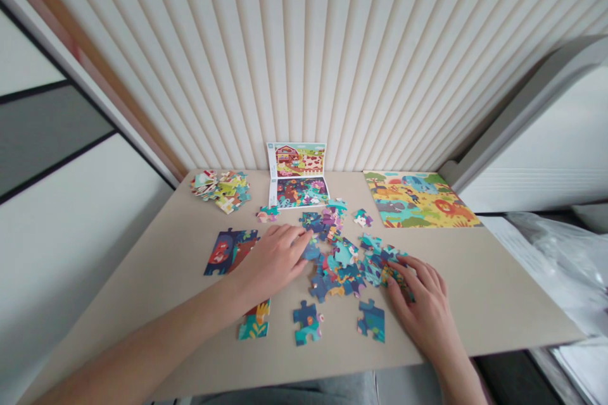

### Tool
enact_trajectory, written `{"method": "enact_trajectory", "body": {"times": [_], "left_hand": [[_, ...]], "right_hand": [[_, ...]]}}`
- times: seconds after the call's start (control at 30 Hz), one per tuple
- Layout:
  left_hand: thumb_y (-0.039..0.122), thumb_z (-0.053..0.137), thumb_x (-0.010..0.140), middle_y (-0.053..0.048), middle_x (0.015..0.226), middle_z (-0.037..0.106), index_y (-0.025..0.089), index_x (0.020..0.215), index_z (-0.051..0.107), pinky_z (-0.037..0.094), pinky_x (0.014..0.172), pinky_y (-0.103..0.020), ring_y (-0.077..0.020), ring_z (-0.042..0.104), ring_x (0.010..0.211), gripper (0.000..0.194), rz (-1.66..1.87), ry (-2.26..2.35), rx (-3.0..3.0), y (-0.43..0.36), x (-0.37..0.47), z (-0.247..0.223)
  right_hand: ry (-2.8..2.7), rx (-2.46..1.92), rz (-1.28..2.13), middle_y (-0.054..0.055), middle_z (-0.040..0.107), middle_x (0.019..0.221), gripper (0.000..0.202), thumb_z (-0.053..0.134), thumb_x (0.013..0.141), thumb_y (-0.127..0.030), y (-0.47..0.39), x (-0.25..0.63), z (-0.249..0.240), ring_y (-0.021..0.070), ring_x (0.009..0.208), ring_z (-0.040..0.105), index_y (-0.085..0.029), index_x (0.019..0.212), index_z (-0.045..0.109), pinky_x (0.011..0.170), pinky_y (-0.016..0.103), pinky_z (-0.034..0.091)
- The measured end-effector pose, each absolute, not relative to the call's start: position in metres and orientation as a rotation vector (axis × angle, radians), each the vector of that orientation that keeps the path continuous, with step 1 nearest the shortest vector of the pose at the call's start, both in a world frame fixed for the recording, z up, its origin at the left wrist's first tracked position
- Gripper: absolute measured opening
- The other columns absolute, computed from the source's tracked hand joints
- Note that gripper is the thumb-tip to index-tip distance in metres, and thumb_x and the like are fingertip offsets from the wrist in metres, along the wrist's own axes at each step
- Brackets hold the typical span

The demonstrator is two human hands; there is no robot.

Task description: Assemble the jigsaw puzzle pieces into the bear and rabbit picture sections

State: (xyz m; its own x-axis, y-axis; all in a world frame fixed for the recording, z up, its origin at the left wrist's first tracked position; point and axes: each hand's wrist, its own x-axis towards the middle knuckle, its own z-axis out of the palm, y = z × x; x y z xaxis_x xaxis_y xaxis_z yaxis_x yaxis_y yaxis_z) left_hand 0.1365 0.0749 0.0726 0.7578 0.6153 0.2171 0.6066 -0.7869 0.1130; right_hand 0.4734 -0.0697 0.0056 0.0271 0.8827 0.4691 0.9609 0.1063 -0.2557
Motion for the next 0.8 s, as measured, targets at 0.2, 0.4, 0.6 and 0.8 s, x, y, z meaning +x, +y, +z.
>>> {"method": "enact_trajectory", "body": {"times": [0.2, 0.4, 0.6, 0.8], "left_hand": [[0.024, 0.068, 0.098, -0.015, 0.127, 0.067, 0.013, 0.142, 0.059, 0.053, 0.105, -0.048, -0.0302, 0.065, 0.118, 0.046, 0.513, 1.072, 3.0, 0.064, 0.112, 0.072], [0.028, 0.071, 0.098, -0.015, 0.127, 0.066, 0.013, 0.148, 0.055, 0.054, 0.101, -0.047, -0.0296, 0.066, 0.116, 0.055, 0.68, 1.073, 2.978, 0.056, 0.087, 0.064], [0.027, 0.075, 0.095, -0.014, 0.123, 0.07, 0.014, 0.143, 0.06, 0.056, 0.098, -0.045, -0.0286, 0.069, 0.112, 0.052, 0.749, 1.033, 2.934, 0.055, 0.08, 0.065], [0.026, 0.076, 0.092, -0.013, 0.123, 0.068, 0.016, 0.14, 0.062, 0.056, 0.101, -0.048, -0.029, 0.068, 0.114, 0.051, 0.781, 1.006, 2.841, 0.049, 0.089, 0.055]], "right_hand": [[-1.865, -1.787, -0.215, 0.011, 0.069, 0.134, 0.031, 0.062, 0.101, -0.045, -0.07, 0.477, -0.001, 0.0347, 0.125, 0.063, -0.03, 0.127, 0.072, 0.11, 0.059, 0.046], [-1.906, -1.738, -0.282, 0.011, 0.07, 0.133, 0.031, 0.06, 0.103, -0.041, -0.069, 0.481, -0.001, 0.0324, 0.126, 0.064, -0.028, 0.128, 0.071, 0.113, 0.057, 0.043], [-1.924, -1.741, -0.29, 0.01, 0.071, 0.13, 0.029, 0.06, 0.102, -0.041, -0.069, 0.483, -0.001, 0.0325, 0.123, 0.065, -0.027, 0.124, 0.072, 0.111, 0.056, 0.045], [-1.907, -1.757, -0.306, 0.011, 0.071, 0.129, 0.029, 0.059, 0.103, -0.044, -0.069, 0.485, -0.003, 0.0332, 0.121, 0.066, -0.027, 0.121, 0.073, 0.107, 0.056, 0.047]]}}
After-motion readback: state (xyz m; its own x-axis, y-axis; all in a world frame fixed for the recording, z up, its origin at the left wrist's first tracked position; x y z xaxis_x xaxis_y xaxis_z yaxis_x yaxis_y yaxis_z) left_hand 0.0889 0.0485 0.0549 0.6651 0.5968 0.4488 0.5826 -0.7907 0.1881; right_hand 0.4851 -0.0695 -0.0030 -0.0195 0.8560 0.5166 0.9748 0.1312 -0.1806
